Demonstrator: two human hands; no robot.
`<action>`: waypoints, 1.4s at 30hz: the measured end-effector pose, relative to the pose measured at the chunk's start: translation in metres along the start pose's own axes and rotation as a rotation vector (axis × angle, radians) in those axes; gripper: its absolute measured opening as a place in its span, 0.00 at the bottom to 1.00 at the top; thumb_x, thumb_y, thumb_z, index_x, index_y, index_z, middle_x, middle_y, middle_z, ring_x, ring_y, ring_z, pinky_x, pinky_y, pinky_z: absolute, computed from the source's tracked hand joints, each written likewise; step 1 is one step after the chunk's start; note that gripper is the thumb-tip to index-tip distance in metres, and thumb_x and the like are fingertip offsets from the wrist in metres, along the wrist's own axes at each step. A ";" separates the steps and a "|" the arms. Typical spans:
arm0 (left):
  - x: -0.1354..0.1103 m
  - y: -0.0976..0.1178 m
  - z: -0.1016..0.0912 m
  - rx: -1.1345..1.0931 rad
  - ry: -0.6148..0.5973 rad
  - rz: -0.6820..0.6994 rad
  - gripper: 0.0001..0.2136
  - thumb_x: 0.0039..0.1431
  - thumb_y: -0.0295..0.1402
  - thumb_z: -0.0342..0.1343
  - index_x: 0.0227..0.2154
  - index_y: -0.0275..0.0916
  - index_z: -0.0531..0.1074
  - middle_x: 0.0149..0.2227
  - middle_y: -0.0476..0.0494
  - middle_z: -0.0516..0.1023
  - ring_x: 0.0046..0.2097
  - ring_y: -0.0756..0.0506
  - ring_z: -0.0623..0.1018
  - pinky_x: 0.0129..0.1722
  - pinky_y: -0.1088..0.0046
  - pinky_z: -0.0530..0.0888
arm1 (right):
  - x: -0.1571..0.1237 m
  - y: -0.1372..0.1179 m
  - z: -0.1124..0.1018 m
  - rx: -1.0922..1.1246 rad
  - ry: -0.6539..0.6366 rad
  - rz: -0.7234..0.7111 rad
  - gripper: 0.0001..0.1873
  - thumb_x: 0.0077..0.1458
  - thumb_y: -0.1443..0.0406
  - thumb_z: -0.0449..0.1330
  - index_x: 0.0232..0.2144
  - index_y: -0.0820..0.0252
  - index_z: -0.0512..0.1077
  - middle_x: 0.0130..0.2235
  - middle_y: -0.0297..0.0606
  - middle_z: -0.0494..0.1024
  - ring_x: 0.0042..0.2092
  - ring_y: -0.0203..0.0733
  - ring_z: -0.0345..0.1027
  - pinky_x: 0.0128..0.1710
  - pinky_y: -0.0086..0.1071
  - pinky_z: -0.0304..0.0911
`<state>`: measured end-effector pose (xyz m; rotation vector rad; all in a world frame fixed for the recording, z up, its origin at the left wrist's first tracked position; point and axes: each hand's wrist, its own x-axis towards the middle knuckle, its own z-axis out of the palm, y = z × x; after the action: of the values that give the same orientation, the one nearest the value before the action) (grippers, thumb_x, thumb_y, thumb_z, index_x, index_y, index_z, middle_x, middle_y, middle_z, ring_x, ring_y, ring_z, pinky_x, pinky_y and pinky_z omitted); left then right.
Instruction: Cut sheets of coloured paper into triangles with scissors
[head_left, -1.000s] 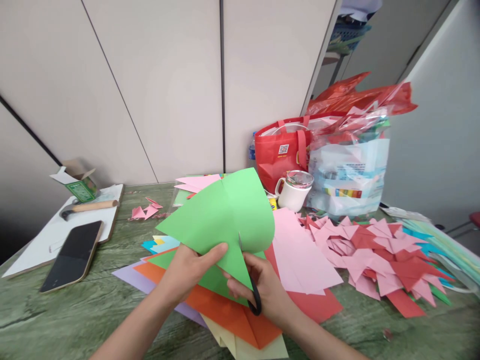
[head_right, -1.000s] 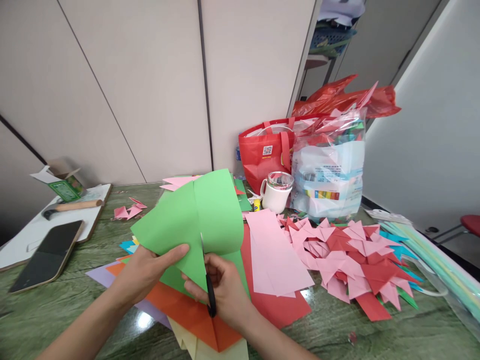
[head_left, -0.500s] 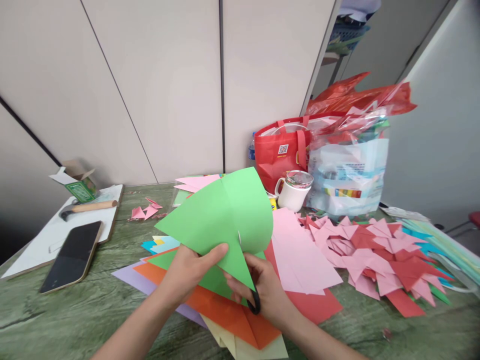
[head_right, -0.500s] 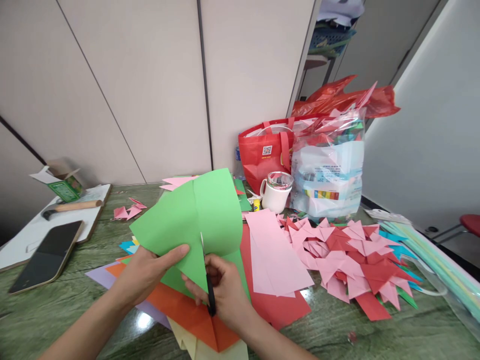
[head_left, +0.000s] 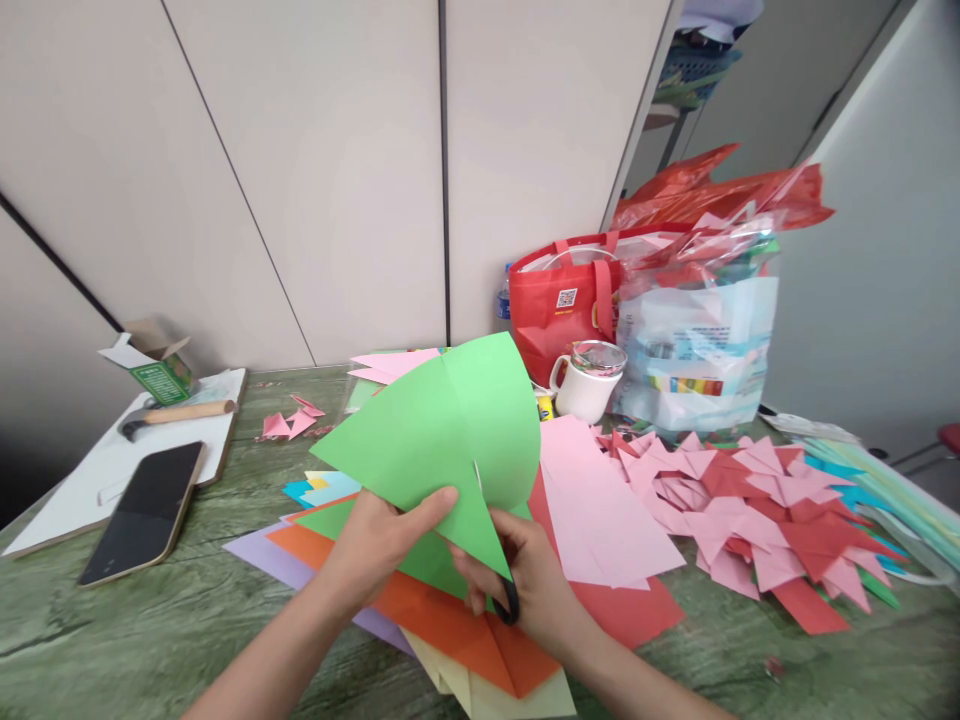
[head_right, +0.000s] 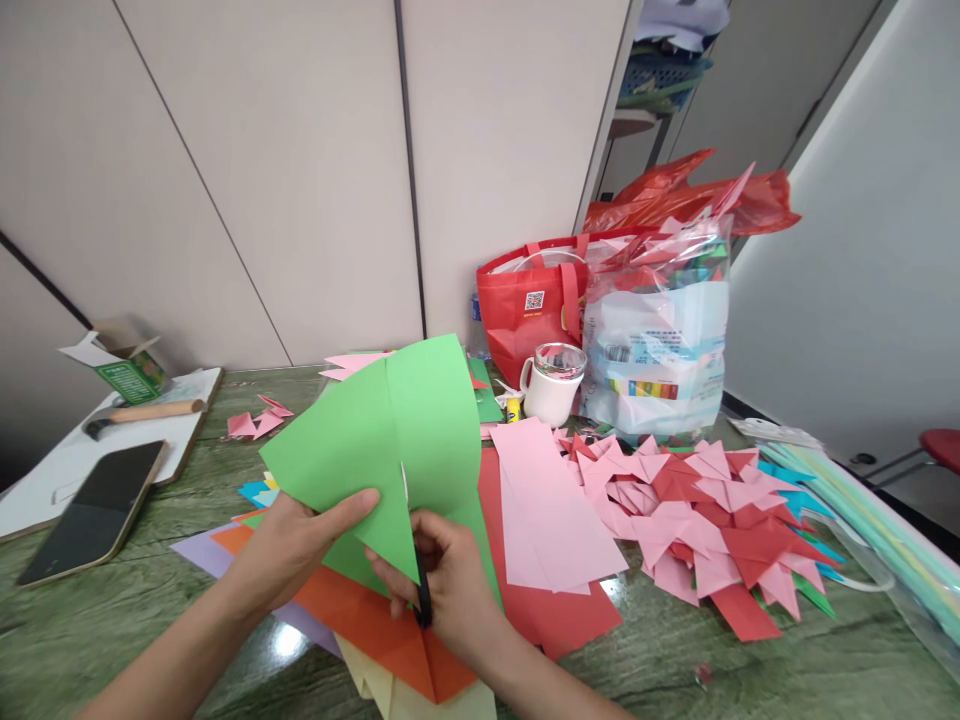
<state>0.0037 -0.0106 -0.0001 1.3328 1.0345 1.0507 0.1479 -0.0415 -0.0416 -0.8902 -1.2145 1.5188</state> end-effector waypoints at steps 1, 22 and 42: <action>0.000 0.000 0.000 -0.004 0.012 0.008 0.22 0.49 0.36 0.59 0.49 0.40 0.68 0.40 0.44 0.78 0.42 0.44 0.75 0.41 0.69 0.72 | 0.000 0.001 -0.001 0.006 0.000 -0.001 0.18 0.39 0.57 0.67 0.24 0.61 0.64 0.15 0.25 0.64 0.16 0.29 0.58 0.17 0.23 0.56; 0.003 0.012 -0.003 0.386 0.222 0.152 0.23 0.46 0.36 0.59 0.47 0.39 0.67 0.42 0.42 0.78 0.47 0.40 0.74 0.49 0.61 0.68 | 0.002 0.003 0.000 -0.013 0.046 -0.065 0.16 0.37 0.61 0.68 0.28 0.60 0.67 0.29 0.36 0.76 0.29 0.38 0.69 0.29 0.29 0.66; 0.001 0.012 -0.001 0.110 0.111 -0.022 0.25 0.47 0.35 0.60 0.50 0.40 0.66 0.39 0.43 0.79 0.35 0.43 0.78 0.27 0.69 0.77 | 0.004 -0.004 0.000 0.037 0.084 -0.018 0.12 0.33 0.63 0.68 0.19 0.59 0.68 0.15 0.27 0.68 0.19 0.33 0.59 0.19 0.25 0.55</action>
<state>0.0028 -0.0094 0.0123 1.3600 1.2014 1.0737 0.1477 -0.0372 -0.0372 -0.9075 -1.1270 1.4709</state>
